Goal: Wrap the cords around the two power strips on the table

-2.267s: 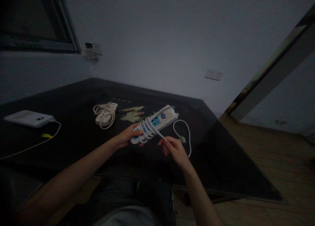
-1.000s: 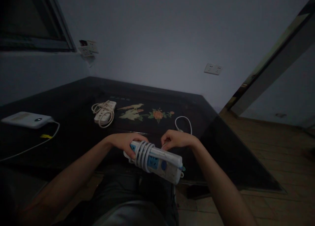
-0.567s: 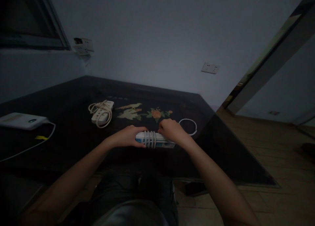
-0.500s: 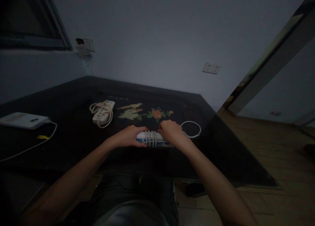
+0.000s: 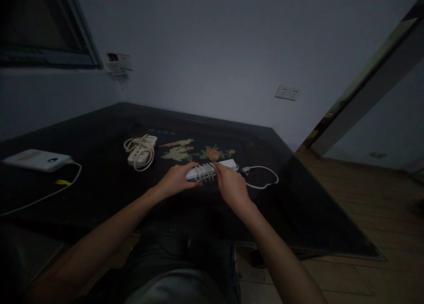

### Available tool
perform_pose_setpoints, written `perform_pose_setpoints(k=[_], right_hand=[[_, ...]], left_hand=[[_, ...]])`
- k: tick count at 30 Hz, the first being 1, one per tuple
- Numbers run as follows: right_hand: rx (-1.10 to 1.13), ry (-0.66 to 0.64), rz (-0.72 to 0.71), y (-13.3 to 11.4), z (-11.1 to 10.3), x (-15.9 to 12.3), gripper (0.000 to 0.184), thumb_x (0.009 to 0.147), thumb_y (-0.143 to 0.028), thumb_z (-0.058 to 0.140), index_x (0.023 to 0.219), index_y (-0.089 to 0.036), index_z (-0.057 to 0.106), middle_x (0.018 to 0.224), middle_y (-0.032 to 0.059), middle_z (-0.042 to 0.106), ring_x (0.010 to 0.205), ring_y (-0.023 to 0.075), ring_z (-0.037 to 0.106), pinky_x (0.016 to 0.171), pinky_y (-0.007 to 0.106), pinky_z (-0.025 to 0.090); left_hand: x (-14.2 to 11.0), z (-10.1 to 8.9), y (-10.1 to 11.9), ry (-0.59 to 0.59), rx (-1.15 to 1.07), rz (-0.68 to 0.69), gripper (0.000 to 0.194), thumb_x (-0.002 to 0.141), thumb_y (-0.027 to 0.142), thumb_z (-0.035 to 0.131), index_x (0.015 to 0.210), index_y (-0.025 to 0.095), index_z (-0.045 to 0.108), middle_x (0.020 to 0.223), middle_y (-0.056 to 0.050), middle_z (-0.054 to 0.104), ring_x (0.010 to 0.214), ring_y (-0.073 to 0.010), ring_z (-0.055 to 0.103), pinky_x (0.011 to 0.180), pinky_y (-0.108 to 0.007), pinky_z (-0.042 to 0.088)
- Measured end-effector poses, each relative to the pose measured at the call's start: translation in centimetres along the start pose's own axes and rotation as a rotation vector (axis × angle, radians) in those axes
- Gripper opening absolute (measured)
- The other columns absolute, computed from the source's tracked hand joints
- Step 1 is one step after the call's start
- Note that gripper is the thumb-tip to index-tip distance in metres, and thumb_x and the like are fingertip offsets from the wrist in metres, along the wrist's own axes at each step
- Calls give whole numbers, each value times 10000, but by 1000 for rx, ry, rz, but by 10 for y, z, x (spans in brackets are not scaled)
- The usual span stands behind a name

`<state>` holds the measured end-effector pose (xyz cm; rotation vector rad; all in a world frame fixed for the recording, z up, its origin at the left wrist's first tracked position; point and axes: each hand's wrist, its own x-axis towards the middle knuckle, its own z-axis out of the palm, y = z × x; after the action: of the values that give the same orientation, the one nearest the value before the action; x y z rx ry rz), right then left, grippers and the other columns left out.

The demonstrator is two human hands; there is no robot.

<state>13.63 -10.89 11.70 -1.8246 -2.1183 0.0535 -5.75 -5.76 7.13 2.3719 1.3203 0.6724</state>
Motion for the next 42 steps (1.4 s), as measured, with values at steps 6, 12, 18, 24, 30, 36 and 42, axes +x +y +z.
perform_pose_setpoints(k=[6,12,18,24,30,36,42], right_hand=[[201,135,-8,10,12,-9,393,943,-250,370,1290,-188,545,1177,104,654,1065,239,618,895,330,456],[339,241,-72,6,28,-22,412,944,-243,325,1309,-173,503,1229,106,619,1088,212,599,897,312,446],[503,309,15,6,33,-17,267,927,-312,385,1053,-157,562,752,30,651,640,151,588,602,233,402],[562,300,-100,16,32,-6,314,916,-354,387,707,-180,544,578,-18,492,534,119,447,527,232,302],[741,142,-147,32,33,-9,385,905,-476,404,651,-193,460,553,-35,394,500,106,371,478,229,275],[918,-19,-154,43,25,-14,514,813,-658,456,598,-191,454,513,-34,380,456,96,350,433,224,261],[978,-56,-132,45,24,-17,516,763,-656,519,567,-180,488,500,-27,394,444,86,332,428,221,259]], left_hand=[[0,6,-3,74,-66,-1,630,701,525,666,1235,217,534,1055,-93,685,896,-280,656,758,-324,463],[3,6,-4,146,-207,-52,610,675,532,688,1170,196,571,1024,-79,682,873,-257,646,763,-326,468],[7,-6,-3,158,-583,-52,445,654,407,731,989,145,600,909,-43,654,818,-193,615,746,-302,488],[5,-6,1,5,-1041,-126,455,654,387,736,986,145,542,858,-32,620,632,-143,597,535,-293,528],[1,-7,5,-122,-1200,-82,474,620,388,772,951,133,548,773,-20,619,544,-114,577,477,-257,522],[-2,-10,5,-237,-1273,-45,537,569,407,802,954,128,553,747,-20,621,516,-114,579,451,-243,514],[-4,-6,0,-307,-1309,-21,619,556,413,813,1046,135,555,747,-15,620,507,-114,574,438,-230,497]])
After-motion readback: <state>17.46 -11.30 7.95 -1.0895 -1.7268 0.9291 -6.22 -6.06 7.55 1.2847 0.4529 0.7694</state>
